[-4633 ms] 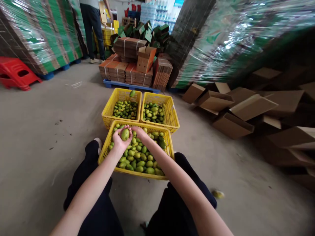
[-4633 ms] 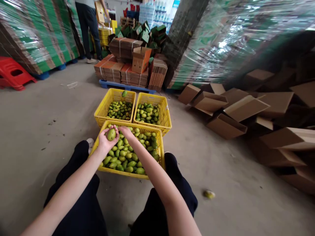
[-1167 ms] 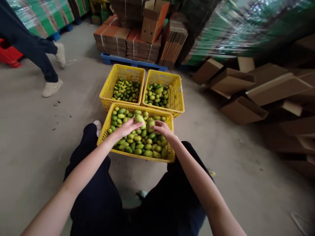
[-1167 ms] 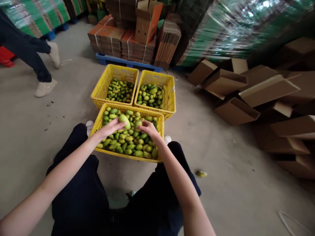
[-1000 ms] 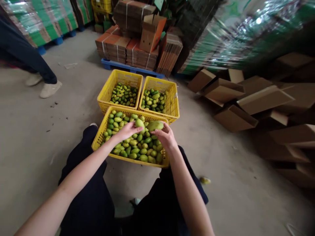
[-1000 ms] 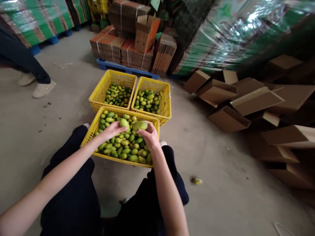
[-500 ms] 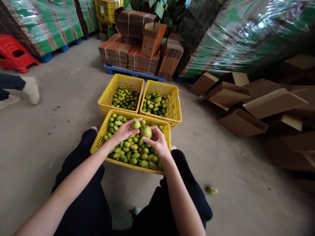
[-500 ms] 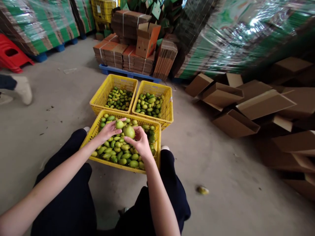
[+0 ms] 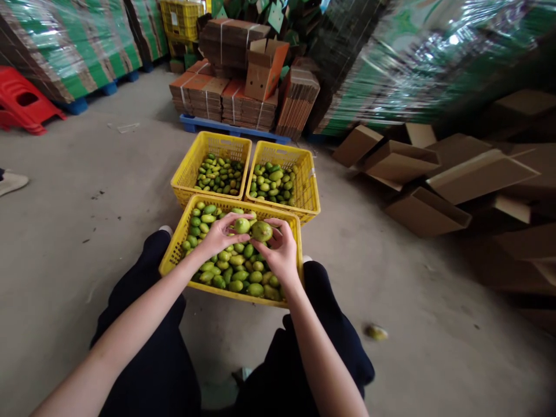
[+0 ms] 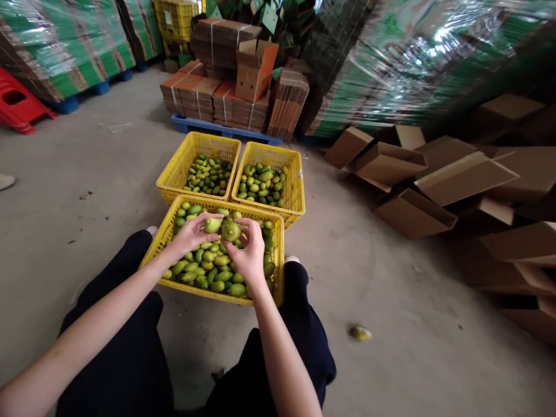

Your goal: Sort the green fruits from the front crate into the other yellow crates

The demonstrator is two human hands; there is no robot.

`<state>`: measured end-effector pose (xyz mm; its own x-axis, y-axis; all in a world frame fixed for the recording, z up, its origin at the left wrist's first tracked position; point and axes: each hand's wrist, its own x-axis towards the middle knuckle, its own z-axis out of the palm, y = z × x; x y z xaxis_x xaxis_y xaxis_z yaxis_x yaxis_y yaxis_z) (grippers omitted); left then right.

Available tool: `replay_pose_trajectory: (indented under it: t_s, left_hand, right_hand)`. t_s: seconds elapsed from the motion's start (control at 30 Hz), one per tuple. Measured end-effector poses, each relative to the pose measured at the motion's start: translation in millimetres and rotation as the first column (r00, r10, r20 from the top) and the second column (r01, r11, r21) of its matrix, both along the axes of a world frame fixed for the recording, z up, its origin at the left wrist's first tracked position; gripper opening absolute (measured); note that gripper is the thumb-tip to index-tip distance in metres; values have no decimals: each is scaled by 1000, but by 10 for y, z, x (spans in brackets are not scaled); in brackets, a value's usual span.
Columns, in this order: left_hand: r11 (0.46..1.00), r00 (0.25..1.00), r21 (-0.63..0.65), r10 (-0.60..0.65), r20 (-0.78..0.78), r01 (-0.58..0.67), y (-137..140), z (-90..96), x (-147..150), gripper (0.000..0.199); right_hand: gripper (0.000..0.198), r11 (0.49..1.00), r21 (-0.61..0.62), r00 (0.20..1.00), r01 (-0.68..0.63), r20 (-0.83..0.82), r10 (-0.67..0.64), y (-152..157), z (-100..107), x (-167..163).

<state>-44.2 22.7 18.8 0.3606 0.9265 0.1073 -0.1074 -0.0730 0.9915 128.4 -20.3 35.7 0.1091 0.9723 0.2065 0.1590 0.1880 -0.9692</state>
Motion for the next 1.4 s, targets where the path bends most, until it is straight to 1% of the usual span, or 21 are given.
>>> replay_pose_trajectory:
  t_s: [0.13,0.27,0.33,0.43,0.53,0.63,0.73,0.8,0.9,1.0,1.07,1.1,1.13,1.17,1.23,1.27,1.33,1.4]
  left_hand:
    - [997,997,-77,7,72,-1,23,-20,26,52]
    - [994,997,-113,-6,71,14,33,-39,47,55]
    - [991,997,-130,-13,71,22,27,-34,52,54]
    - [983,993,-182,6,117,15,13,-27,60,54]
    - [972,987,-235,41,153,-4,2,-36,69,53]
    - [971,989,-238,46,141,-11,-10,-48,71,52]
    - [968,990,-250,44,130,-10,-26,-44,58,53]
    - [961,990,-278,41,134,-2,-31,-39,45,56]
    - [946,986,-323,32,166,24,-19,-61,35,65]
    - [936,979,-350,40,202,34,11,-119,48,62]
    - [937,977,-348,64,202,10,31,-143,60,57]
    - [941,977,-337,81,198,-10,39,-143,63,56]
    - [948,976,-317,98,192,-33,44,-133,64,55]
    - [956,976,-287,112,186,-55,46,-116,61,54]
    - [972,977,-216,133,169,-95,42,-69,47,56]
    - [977,978,-186,137,160,-107,37,-47,37,57]
    - [983,980,-148,134,146,-112,24,-16,18,58]
    - [985,982,-133,126,142,-107,15,-8,6,56]
  right_hand:
    - [41,999,-12,999,-47,-10,47,-25,40,0]
    - [43,999,-5,998,-49,-33,49,-47,91,-7]
    - [49,999,-14,996,-52,-76,51,-53,104,-12]
    - [57,997,-33,989,-71,-130,67,-57,108,-23]
    - [54,995,-51,986,-81,-153,73,-59,109,-40]
    - [52,994,-69,978,-82,-197,67,-63,119,-60]
    - [51,996,-72,959,-61,-280,39,-56,124,-59]
    - [49,995,-96,931,-16,-364,-21,-31,110,-40]
    - [47,976,-218,839,22,-527,-136,33,56,-3]
    - [50,935,-351,728,-46,-652,-209,88,-5,6]
    - [52,924,-373,704,-86,-679,-209,101,-22,-2]
    - [53,929,-361,714,-87,-673,-194,99,-20,-3]
    - [55,939,-335,742,-81,-649,-168,94,-11,0]
    - [57,951,-301,788,-75,-602,-128,87,3,10]
    - [61,971,-222,900,-87,-435,-19,67,38,47]
    - [62,976,-187,941,-111,-336,42,55,54,70]
    - [57,978,-132,977,-162,-158,140,30,76,112]
    - [47,981,-72,984,-179,-32,177,4,84,136]
